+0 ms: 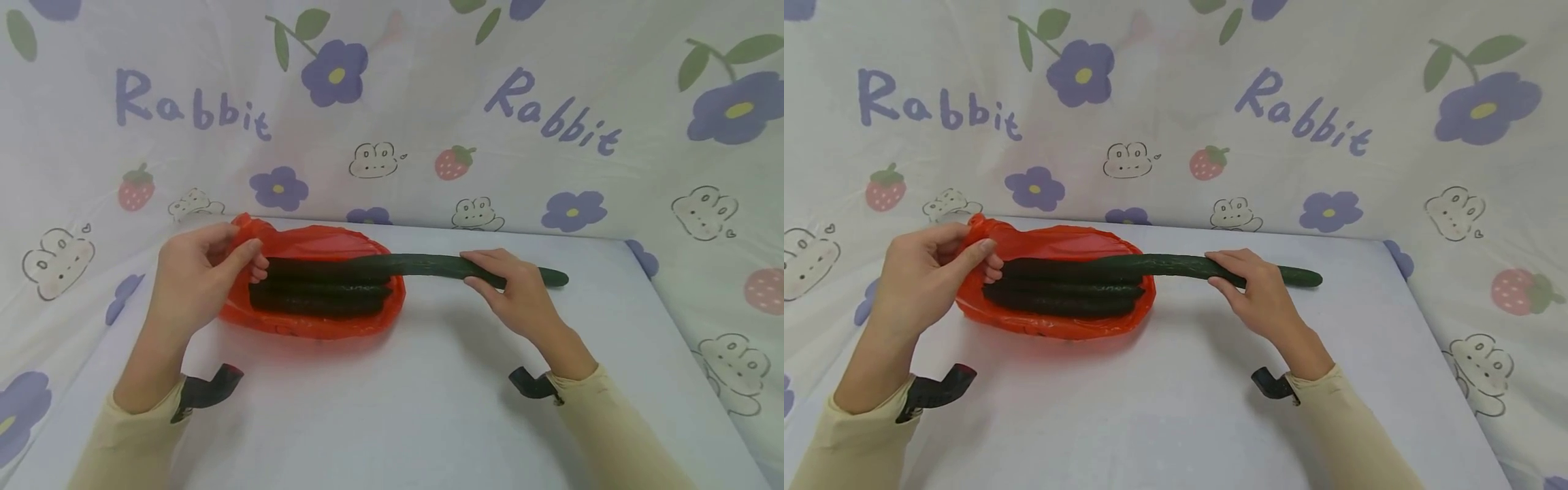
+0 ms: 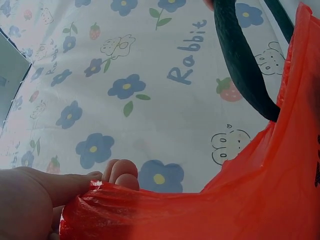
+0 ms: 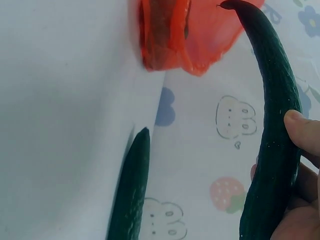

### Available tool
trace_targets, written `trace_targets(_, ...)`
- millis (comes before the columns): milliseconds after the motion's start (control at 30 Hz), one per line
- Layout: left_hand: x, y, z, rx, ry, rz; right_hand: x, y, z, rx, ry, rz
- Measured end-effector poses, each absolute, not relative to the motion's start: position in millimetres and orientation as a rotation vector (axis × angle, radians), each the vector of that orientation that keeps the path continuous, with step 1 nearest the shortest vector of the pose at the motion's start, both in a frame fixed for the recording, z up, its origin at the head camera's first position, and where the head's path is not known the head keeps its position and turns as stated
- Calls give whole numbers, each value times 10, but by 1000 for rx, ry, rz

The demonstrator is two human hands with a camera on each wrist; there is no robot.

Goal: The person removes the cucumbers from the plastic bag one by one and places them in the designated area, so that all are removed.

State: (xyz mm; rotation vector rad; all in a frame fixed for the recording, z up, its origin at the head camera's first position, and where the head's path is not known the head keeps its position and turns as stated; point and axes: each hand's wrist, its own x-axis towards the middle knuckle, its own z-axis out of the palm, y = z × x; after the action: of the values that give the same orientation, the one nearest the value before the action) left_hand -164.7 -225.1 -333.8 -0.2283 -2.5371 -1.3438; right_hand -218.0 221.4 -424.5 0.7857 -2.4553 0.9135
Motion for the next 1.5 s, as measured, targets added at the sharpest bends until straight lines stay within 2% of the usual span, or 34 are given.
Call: trace_targets(1500, -1657, -2242, -3329, -189, -2576, -1352, -2001, 3124, -4167, 683, -2349, 843)
